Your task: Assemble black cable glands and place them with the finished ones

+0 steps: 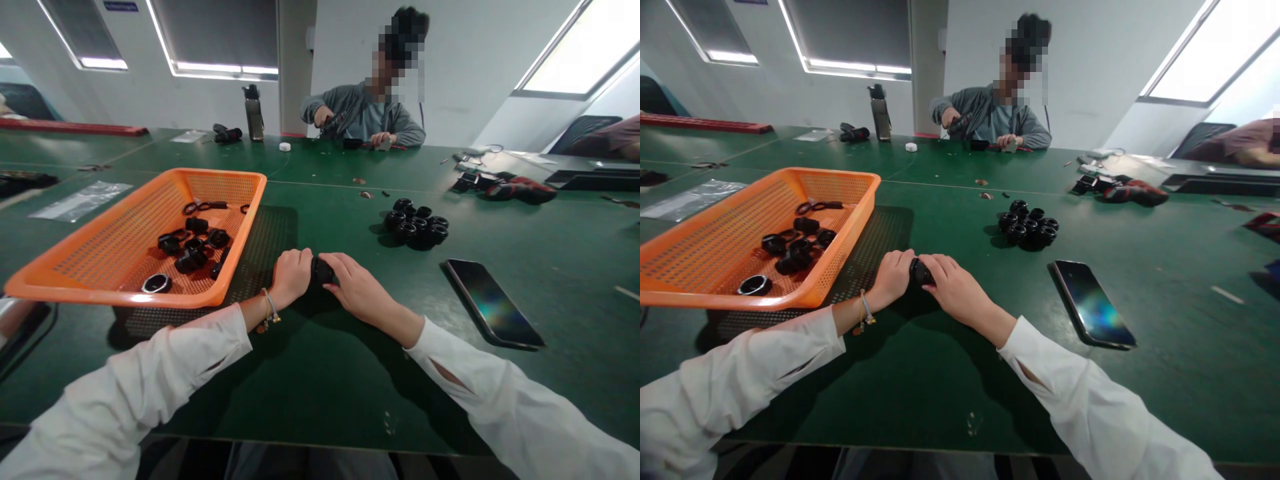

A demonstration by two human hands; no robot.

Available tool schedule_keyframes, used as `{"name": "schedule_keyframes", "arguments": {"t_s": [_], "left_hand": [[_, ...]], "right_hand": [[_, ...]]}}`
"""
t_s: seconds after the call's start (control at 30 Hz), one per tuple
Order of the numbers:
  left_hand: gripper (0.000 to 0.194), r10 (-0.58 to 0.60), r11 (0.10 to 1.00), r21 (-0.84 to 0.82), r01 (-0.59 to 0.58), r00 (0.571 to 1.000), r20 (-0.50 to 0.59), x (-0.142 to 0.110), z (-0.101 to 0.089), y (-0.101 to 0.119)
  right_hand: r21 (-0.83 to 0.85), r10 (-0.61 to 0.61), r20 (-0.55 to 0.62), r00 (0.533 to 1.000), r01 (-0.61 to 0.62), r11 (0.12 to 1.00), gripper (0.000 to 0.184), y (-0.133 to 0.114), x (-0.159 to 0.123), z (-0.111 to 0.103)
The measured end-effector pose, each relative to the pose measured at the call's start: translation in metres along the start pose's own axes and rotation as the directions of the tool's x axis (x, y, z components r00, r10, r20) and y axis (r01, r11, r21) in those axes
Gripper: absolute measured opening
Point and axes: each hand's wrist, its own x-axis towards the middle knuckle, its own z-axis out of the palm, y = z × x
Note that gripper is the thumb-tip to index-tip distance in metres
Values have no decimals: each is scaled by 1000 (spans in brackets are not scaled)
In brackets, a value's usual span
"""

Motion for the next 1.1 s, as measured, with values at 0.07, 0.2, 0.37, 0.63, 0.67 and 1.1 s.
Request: {"name": "schedule_keyframes", "arguments": {"t_s": [0.07,0.2,0.37,0.63,0.67,1.1], "left_hand": [[36,17,1000,15,-17,1000,3,0,2,-1],[29,45,999,30,-45,999,11,-2,2,-2],[40,31,999,10,-31,1000,-5,-3,-4,1],[48,4,999,-49,-5,1000,-27,-1,-8,3],[49,2,998,-59,-4,1000,-27,-1,-7,3],[41,62,998,-12,-63,997,-36,-2,-4,1]], "right_hand": [[-63,-6,-15,1000,5,998,38,-2,1,2],[-14,83,-39,996,-83,996,29,-10,1,6],[231,464,77,882,-469,853,27,-25,5,5],[333,399,108,911,-411,849,30,-17,4,-1],[302,334,72,940,-340,891,32,-13,3,-1],[154,274,-8,962,-270,951,26,-15,3,2]]}}
